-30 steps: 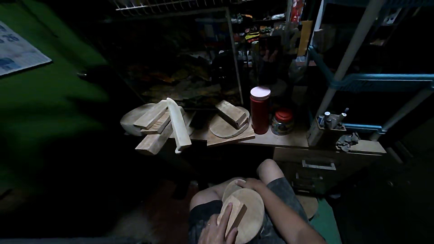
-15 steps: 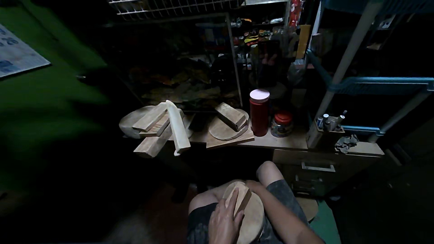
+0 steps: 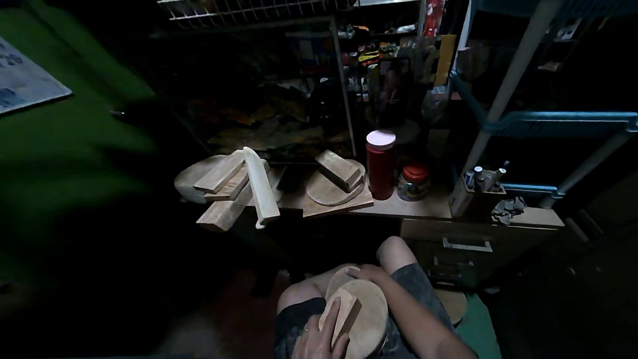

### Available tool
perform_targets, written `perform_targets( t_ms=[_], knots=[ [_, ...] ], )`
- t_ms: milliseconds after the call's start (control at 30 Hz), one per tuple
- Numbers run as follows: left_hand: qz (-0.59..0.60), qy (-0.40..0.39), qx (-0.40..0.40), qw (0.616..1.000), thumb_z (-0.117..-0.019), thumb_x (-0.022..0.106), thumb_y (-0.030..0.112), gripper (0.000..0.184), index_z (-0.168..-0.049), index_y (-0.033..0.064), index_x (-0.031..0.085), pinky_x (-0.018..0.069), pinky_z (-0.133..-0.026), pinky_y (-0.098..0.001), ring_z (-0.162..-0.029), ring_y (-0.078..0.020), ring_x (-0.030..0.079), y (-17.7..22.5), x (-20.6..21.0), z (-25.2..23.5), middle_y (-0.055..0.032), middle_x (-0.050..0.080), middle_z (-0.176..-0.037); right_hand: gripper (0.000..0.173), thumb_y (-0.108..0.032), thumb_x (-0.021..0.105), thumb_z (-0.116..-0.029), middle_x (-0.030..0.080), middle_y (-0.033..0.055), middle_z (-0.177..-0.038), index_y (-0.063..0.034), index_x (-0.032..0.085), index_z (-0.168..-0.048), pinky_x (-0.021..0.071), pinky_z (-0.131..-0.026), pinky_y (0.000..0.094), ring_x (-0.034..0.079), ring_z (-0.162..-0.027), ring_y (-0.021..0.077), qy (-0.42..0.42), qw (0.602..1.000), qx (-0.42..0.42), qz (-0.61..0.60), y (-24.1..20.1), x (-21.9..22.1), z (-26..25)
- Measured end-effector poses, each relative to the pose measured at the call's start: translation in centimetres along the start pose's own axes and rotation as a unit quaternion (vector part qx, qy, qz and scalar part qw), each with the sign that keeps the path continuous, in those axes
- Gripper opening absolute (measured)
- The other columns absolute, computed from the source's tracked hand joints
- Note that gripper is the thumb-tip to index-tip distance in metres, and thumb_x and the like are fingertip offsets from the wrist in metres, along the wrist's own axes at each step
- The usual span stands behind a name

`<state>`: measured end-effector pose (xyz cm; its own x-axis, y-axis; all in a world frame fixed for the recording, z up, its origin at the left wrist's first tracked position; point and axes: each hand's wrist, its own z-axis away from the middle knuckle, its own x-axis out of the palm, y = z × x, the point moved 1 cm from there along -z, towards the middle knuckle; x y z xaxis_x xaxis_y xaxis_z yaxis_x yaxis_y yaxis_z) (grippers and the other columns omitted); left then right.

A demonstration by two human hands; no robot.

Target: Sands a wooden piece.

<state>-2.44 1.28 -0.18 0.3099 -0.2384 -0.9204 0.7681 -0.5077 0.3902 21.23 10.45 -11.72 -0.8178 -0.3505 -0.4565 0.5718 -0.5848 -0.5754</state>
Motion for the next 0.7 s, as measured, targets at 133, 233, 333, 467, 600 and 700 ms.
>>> perform_targets(
  t_ms=[133,233,333,467,600,700],
  knots=[
    [0.0,-0.007,-0.018,1.0,-0.0945,0.071,0.036,0.067,-0.155,0.0215,0.048,0.0516,-0.091,-0.0631,-0.109,-0.0511,0.064,1.1,0.2,-1.8,-0.0329,0.062,-0.125,0.088,-0.073,0.038,-0.1008,0.05,0.0256,-0.153,0.0008,0.054,-0.147,0.0321,-0.119,0.063,0.045,-0.145,0.0398,-0.004,1.0,-0.004,0.007,0.1,0.1,-0.6],
    [-0.002,-0.016,-0.03,0.999,-0.0951,0.07,0.035,0.067,-0.157,0.0232,0.045,0.0504,-0.093,-0.0623,-0.112,-0.051,0.062,2.1,0.2,-2.8,-0.0329,0.061,-0.127,0.086,-0.07,0.036,-0.103,0.048,0.0261,-0.155,0.0015,0.052,-0.148,0.0298,-0.121,0.0626,0.042,-0.147,0.0399,-0.004,1.0,-0.014,0.013,0.0,-0.1,-0.2],
    [0.001,-0.018,-0.028,0.999,-0.0949,0.071,0.036,0.069,-0.157,0.0241,0.044,0.051,-0.092,-0.0617,-0.11,-0.0505,0.063,2.0,0.2,-3.0,-0.0327,0.061,-0.127,0.087,-0.071,0.036,-0.1027,0.049,0.0256,-0.153,0.0021,0.053,-0.146,0.0312,-0.12,0.0621,0.044,-0.146,0.0392,-0.005,1.0,-0.006,0.015,-0.3,-0.2,0.4],
    [0.013,-0.028,-0.016,0.999,-0.0938,0.072,0.037,0.071,-0.157,0.0227,0.044,0.0515,-0.092,-0.0641,-0.109,-0.0524,0.063,1.0,-0.1,-2.1,-0.0351,0.06,-0.126,0.088,-0.073,0.036,-0.1015,0.052,0.0257,-0.151,0.0014,0.055,-0.145,0.0342,-0.118,0.0633,0.047,-0.144,0.0397,-0.001,1.0,-0.004,0.024,-0.2,0.0,0.5],
    [0.01,-0.029,-0.003,1.0,-0.0948,0.071,0.038,0.069,-0.156,0.0182,0.046,0.0518,-0.091,-0.0644,-0.107,-0.053,0.064,-0.1,-0.5,-0.6,-0.0352,0.061,-0.123,0.09,-0.075,0.036,-0.0998,0.05,0.0242,-0.153,-0.0009,0.053,-0.148,0.0324,-0.119,0.063,0.044,-0.146,0.0388,0.0,1.0,0.002,0.016,-0.2,-0.1,0.5],
    [0.002,-0.033,-0.01,0.999,-0.0947,0.07,0.04,0.071,-0.157,0.0185,0.045,0.0522,-0.09,-0.0641,-0.106,-0.0527,0.064,-0.6,-0.4,0.3,-0.0349,0.062,-0.123,0.091,-0.076,0.036,-0.0992,0.051,0.0241,-0.152,0.0,0.054,-0.146,0.0338,-0.118,0.0636,0.046,-0.144,0.0387,0.002,1.0,0.006,0.025,-0.2,0.0,0.3]
  ],
)
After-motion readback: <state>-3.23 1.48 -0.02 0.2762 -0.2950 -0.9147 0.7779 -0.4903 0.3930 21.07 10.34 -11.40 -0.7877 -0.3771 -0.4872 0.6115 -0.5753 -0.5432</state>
